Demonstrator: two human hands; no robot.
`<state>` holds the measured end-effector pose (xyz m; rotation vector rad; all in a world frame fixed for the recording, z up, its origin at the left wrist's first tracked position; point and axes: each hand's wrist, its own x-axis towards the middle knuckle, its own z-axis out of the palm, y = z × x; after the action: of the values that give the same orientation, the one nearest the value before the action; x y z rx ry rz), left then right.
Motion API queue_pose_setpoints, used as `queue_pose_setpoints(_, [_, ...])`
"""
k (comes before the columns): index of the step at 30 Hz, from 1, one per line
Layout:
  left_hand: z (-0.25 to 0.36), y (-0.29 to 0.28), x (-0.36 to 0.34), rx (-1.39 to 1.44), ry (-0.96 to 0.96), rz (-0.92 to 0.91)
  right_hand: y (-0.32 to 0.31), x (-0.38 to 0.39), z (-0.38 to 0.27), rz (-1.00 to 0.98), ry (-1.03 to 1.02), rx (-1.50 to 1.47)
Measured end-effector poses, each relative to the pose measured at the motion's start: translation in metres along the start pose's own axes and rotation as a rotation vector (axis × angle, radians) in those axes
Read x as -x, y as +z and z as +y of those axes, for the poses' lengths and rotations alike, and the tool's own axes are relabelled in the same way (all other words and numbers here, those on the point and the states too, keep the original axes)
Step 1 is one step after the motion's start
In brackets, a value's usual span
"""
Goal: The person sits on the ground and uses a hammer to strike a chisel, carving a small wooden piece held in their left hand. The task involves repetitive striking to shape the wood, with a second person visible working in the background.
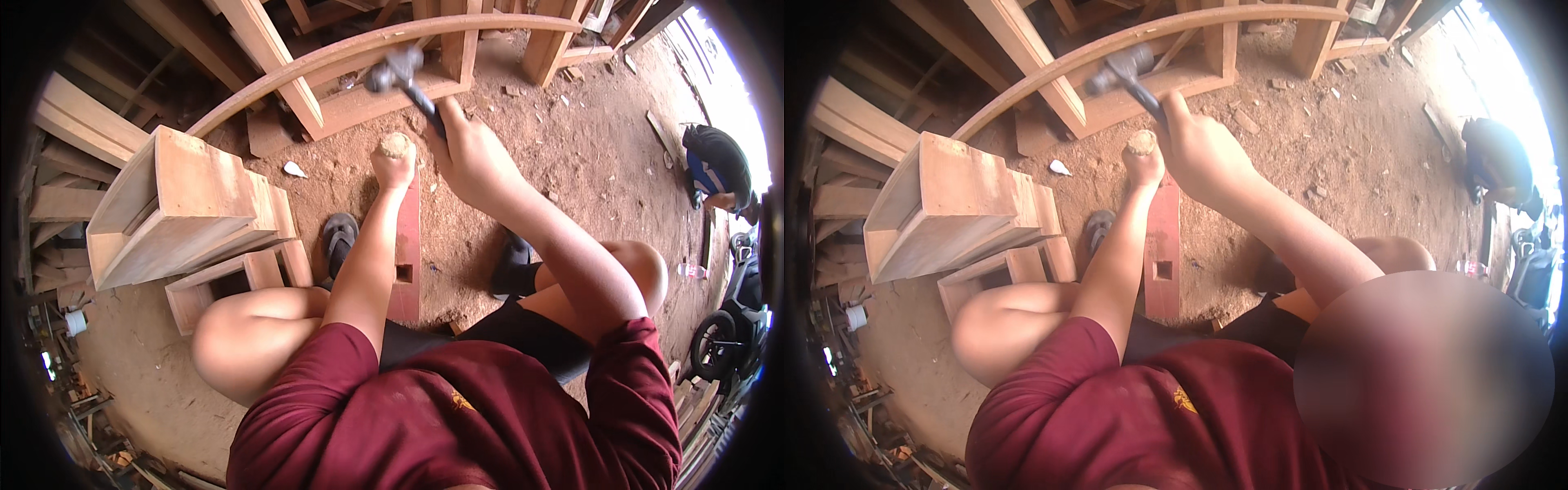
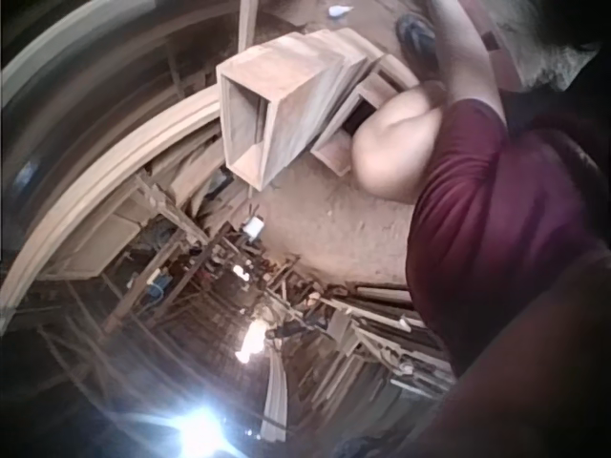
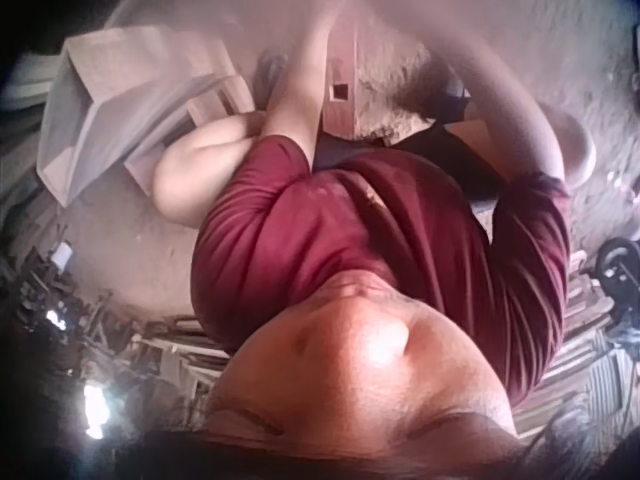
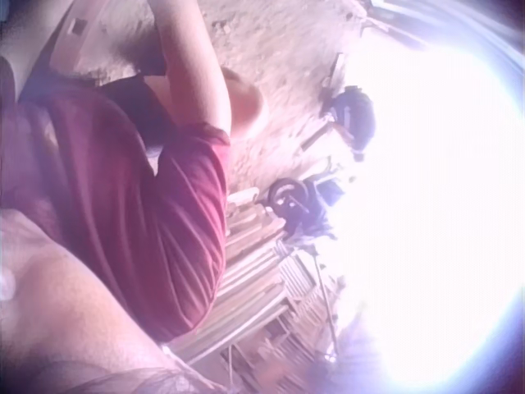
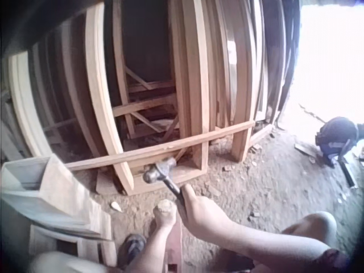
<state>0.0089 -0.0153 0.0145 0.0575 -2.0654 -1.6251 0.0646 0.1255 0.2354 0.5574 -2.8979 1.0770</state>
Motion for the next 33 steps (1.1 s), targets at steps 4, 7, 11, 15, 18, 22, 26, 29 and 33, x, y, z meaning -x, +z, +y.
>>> queue_pose_setpoints(4, [0.015,0.013,0.004,-0.089,-0.055,-0.055,0.028,-0.002,0.06,-0.19,0.017,0.269])
queue_pose_setpoints(7, [0.032,0.022,0.009,0.044,-0.079,-0.024,0.004,0.003,0.079,-0.47,0.138,0.41])
queue_pose_setpoints(11, [0.01,0.01,0.002,-0.092,-0.026,-0.048,-0.053,0.011,0.089,-0.472,0.085,0.162])
queue_pose_setpoints(15, [-0.012,-0.003,-0.012,0.109,-0.074,0.115,-0.102,0.018,0.059,-0.43,0.466,-0.275])
queue_pose_setpoints(18, [0.011,0.002,-0.015,0.383,-0.153,0.08,-0.109,0.029,0.063,-0.235,0.526,-0.558])
queue_pose_setpoints(22, [0.012,0.008,-0.01,0.374,-0.152,0.0,-0.129,0.029,0.056,-0.158,0.64,-0.914])
queue_pose_setpoints(26, [0.016,0.015,0.001,0.416,-0.216,0.033,-0.136,0.035,0.059,-0.094,0.638,-0.963])
queue_pose_setpoints(29, [0.022,0.016,-0.002,0.28,-0.194,0.022,-0.141,0.036,0.064,-0.097,0.624,-1.022])
queue_pose_setpoints(33, [0.038,0.023,0.0,0.225,-0.262,0.071,-0.144,0.039,0.065,-0.065,0.616,-1.007])
